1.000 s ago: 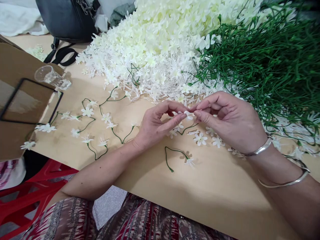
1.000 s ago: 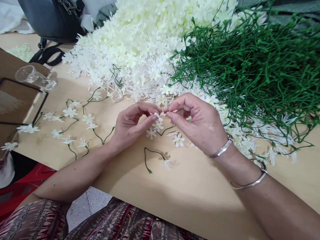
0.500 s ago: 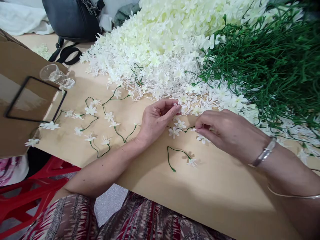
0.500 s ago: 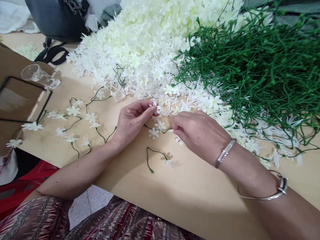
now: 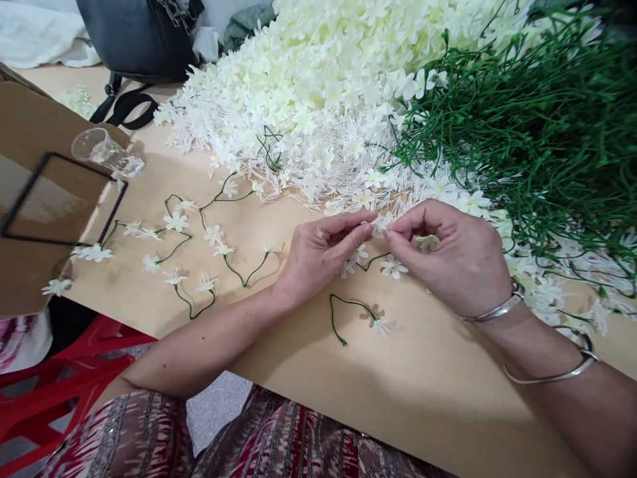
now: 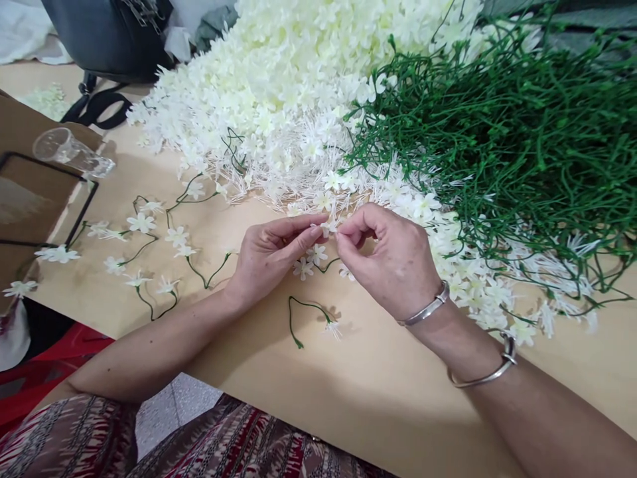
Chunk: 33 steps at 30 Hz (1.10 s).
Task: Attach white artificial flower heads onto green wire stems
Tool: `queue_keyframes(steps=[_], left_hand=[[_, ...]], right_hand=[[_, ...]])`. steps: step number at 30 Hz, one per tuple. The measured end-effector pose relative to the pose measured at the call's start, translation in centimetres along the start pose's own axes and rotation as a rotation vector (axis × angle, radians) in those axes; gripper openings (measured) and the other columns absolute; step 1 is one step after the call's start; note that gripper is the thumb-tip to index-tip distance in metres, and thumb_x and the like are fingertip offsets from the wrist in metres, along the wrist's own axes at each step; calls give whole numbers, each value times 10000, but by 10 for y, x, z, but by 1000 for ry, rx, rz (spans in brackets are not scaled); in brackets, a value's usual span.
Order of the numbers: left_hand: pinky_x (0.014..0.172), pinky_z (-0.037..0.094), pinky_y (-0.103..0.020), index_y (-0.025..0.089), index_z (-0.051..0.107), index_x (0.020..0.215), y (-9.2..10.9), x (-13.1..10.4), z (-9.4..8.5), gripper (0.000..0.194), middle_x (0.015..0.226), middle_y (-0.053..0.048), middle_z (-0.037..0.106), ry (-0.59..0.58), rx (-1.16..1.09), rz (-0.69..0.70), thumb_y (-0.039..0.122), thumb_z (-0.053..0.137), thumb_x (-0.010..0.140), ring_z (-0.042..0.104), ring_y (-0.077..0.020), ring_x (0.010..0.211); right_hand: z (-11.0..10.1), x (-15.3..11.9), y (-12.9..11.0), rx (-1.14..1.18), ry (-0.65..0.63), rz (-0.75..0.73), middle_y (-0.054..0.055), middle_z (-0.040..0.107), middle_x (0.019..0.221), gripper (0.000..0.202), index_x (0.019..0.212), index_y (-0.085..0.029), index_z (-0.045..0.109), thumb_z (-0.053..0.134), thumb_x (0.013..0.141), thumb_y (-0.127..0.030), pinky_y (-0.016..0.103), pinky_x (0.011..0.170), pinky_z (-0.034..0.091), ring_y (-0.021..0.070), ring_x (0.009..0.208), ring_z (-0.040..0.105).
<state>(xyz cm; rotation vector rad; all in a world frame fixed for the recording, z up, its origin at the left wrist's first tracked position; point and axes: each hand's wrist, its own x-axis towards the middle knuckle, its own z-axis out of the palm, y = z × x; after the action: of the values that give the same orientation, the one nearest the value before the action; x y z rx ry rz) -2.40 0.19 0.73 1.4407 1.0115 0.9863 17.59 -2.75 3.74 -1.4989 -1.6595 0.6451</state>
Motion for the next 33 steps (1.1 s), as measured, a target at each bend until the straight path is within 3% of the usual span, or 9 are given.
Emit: queue_keyframes(steps=[5, 11, 16, 24, 29, 33], left_hand=[[736, 659, -268, 262, 902, 1184, 0, -1, 1, 304, 993, -43, 899, -3, 99, 62, 483, 830, 988, 810, -164, 830], [838, 697, -301, 253, 886, 1208, 1, 1, 3, 232, 1088, -51, 903, 7, 193, 207, 343, 768, 1029, 842, -181, 914], [965, 701, -319, 231, 864, 1196, 5, 0, 2, 211, 1163, -63, 895, -17, 226, 283, 304, 733, 1047, 856, -189, 1029], [988, 689, -327, 230, 847, 1197, 1, 3, 4, 233, 1202, -79, 881, -50, -13, 127, 391, 761, 1052, 842, -202, 1105], [827, 676, -280, 237, 783, 1246, -2, 5, 3, 388, 1032, -46, 883, -42, -93, 42, 526, 832, 992, 835, -163, 912], [760, 644, -255, 210, 706, 1155, -2, 5, 2, 468, 958, -43, 855, -42, -79, 44, 619, 834, 965, 814, -149, 847]], right_hand=[[5, 0, -1, 62, 0, 76, 6, 749, 701, 164, 736, -304, 645, 755, 846, -250, 379, 634, 592, 218, 636, 699], [12, -2, -3, 165, 47, 109, 12, 710, 703, 124, 756, -278, 669, 742, 856, -290, 392, 661, 592, 214, 649, 682], [15, 0, 5, 119, 98, -54, 95, 793, 1066, 72, 841, -275, 695, 721, 905, -257, 441, 749, 616, 289, 949, 770], [17, 1, 6, 214, 32, -64, 68, 808, 1062, 104, 856, -293, 672, 702, 942, -243, 484, 900, 633, 281, 1009, 783], [20, 0, 5, 222, 64, -39, 68, 770, 980, 127, 857, -305, 660, 711, 962, -254, 509, 879, 616, 294, 954, 742], [24, -1, 6, 254, 75, 4, 55, 763, 973, 111, 864, -302, 669, 711, 957, -256, 496, 893, 626, 277, 949, 739]])
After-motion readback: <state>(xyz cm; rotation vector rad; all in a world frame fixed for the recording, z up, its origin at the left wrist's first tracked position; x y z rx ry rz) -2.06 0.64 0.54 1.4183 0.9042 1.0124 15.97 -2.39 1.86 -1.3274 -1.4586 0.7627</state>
